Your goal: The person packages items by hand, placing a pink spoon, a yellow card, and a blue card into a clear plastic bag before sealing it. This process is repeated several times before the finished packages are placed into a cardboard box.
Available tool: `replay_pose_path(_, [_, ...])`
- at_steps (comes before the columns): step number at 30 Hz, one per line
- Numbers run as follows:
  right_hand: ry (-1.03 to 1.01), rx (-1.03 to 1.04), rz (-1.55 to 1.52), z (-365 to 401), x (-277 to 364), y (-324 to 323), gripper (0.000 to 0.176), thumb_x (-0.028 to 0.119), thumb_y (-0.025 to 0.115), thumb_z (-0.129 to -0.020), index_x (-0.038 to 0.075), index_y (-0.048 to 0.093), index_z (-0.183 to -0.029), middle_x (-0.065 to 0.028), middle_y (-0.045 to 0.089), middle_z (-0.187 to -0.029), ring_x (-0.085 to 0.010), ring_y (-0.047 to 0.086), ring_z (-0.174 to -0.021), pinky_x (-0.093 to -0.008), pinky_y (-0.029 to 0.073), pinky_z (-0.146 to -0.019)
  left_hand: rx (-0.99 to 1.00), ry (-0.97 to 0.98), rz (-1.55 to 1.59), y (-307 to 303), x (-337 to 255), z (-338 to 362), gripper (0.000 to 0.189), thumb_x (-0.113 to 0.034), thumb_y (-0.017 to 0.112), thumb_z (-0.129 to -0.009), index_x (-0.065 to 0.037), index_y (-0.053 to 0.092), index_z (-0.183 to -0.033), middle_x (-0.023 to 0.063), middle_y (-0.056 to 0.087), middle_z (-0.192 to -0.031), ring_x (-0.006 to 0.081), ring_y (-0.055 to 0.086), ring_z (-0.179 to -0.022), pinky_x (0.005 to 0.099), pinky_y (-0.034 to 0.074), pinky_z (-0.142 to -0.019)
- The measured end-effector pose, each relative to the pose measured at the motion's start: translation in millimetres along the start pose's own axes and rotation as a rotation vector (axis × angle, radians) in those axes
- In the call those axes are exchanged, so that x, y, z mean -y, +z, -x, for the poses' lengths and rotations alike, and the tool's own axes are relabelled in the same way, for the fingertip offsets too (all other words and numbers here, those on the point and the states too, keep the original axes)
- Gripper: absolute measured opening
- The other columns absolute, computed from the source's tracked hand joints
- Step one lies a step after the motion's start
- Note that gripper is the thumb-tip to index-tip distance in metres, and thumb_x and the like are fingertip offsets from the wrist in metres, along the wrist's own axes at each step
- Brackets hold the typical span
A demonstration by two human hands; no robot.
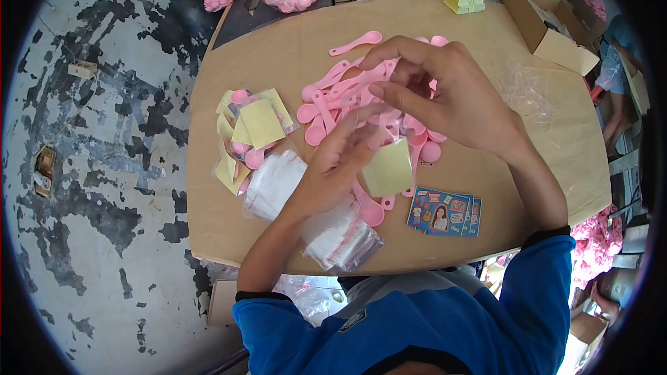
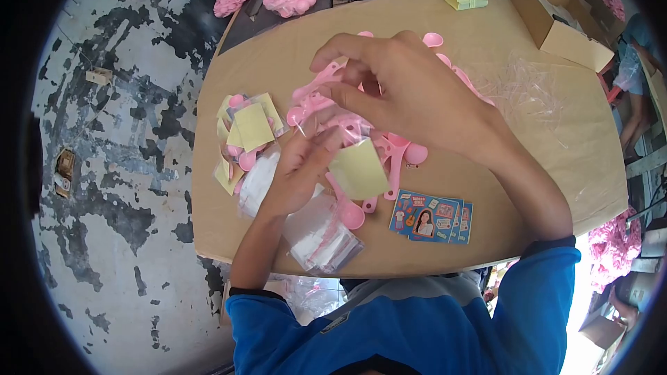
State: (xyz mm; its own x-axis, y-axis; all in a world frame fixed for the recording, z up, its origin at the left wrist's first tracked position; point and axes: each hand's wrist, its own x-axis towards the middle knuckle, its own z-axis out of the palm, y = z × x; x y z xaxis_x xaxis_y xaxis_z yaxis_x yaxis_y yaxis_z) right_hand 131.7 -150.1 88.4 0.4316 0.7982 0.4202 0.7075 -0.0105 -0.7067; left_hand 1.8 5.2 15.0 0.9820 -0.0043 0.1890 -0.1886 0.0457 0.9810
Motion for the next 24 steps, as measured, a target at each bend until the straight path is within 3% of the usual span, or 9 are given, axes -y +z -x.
replay_pose_path(3, [0.013,0.013,0.105,1,1,4,0.022,0.012,0.066,-0.083,0.006,0.063,-0.105,-0.0083,0.066,-0.072,-0.0211,0.064,-0.063,-0.0332,0.050,-0.058,-0.030,-0.011,0.289,-1,-9,0,0.035,-0.021,0.037,-0.104,-0.001,0.043,-0.132,0.0117,0.057,-0.121,0.0204,0.060,-0.111,0.0330,0.052,-0.090])
replay_pose_path(5, [-0.034,-0.025,0.276,1,-3,8,0.021,0.012,0.067,-0.081,0.007,0.065,-0.101,-0.0060,0.066,-0.079,-0.0201,0.066,-0.073,-0.0334,0.050,-0.060,-0.095,-0.051,0.249,-1,-10,-1,0.035,-0.022,0.037,-0.104,-0.001,0.042,-0.132,0.0113,0.058,-0.117,0.0193,0.061,-0.108,0.0320,0.053,-0.089])
replay_pose_path(8, [-0.364,-0.185,0.532,0,-10,10,0.017,0.014,0.068,-0.077,0.010,0.068,-0.094,-0.0017,0.065,-0.091,-0.0184,0.062,-0.092,-0.0333,0.051,-0.068,-0.164,-0.033,0.103,-2,0,-1,0.037,-0.023,0.035,-0.104,0.000,0.041,-0.133,0.0110,0.058,-0.117,0.0183,0.061,-0.107,0.0316,0.054,-0.087])
replay_pose_path(11, [-0.461,-0.134,0.564,2,-6,19,0.014,0.014,0.068,-0.074,0.012,0.070,-0.088,0.0014,0.062,-0.095,-0.0179,0.057,-0.100,-0.0340,0.051,-0.076,-0.160,-0.067,0.179,0,-4,1,0.037,-0.020,0.036,-0.104,0.000,0.041,-0.134,0.0100,0.056,-0.119,0.0174,0.059,-0.108,0.0315,0.054,-0.088])
replay_pose_path(15, [-0.470,-0.122,0.619,3,-20,29,0.015,0.017,0.068,-0.072,0.012,0.071,-0.086,0.0025,0.063,-0.094,-0.0176,0.057,-0.095,-0.0334,0.050,-0.080,0.106,0.033,0.498,-12,1,0,0.036,-0.013,0.037,-0.101,-0.001,0.043,-0.134,0.0076,0.053,-0.123,0.0158,0.056,-0.111,0.0319,0.052,-0.091])
replay_pose_path(18, [-0.535,-0.146,0.669,1,-25,30,0.015,0.019,0.069,-0.069,0.013,0.071,-0.083,0.0035,0.064,-0.090,-0.0161,0.058,-0.093,-0.0323,0.049,-0.081,-0.048,-0.045,0.401,-5,-7,2,0.037,-0.009,0.038,-0.099,-0.001,0.044,-0.135,0.0048,0.055,-0.119,0.0116,0.056,-0.107,0.0272,0.049,-0.089])
replay_pose_path(20, [-0.570,-0.171,0.681,0,-26,33,0.015,0.020,0.068,-0.067,0.013,0.070,-0.080,0.0041,0.064,-0.088,-0.0154,0.058,-0.091,-0.0320,0.049,-0.080,-0.126,-0.140,0.294,-6,-9,4,0.038,-0.006,0.037,-0.099,0.006,0.041,-0.135,0.0118,0.051,-0.128,0.0186,0.053,-0.116,0.0342,0.047,-0.096])
replay_pose_path(22, [-0.594,-0.177,0.700,-1,-32,35,0.015,0.019,0.069,-0.065,0.013,0.069,-0.079,0.0045,0.064,-0.085,-0.0145,0.058,-0.090,-0.0315,0.049,-0.079,-0.142,-0.194,0.238,-5,-9,4,0.037,-0.007,0.037,-0.100,0.007,0.041,-0.134,0.0107,0.052,-0.124,0.0169,0.052,-0.113,0.0320,0.046,-0.094])
replay_pose_path(24, [-0.591,-0.163,0.699,-1,-35,36,0.016,0.018,0.070,-0.064,0.013,0.068,-0.079,0.0045,0.064,-0.083,-0.0142,0.059,-0.087,-0.0312,0.048,-0.076,-0.094,-0.200,0.232,-2,-10,2,0.035,-0.012,0.037,-0.102,0.003,0.044,-0.133,0.0015,0.056,-0.108,0.0065,0.053,-0.099,0.0208,0.044,-0.082])
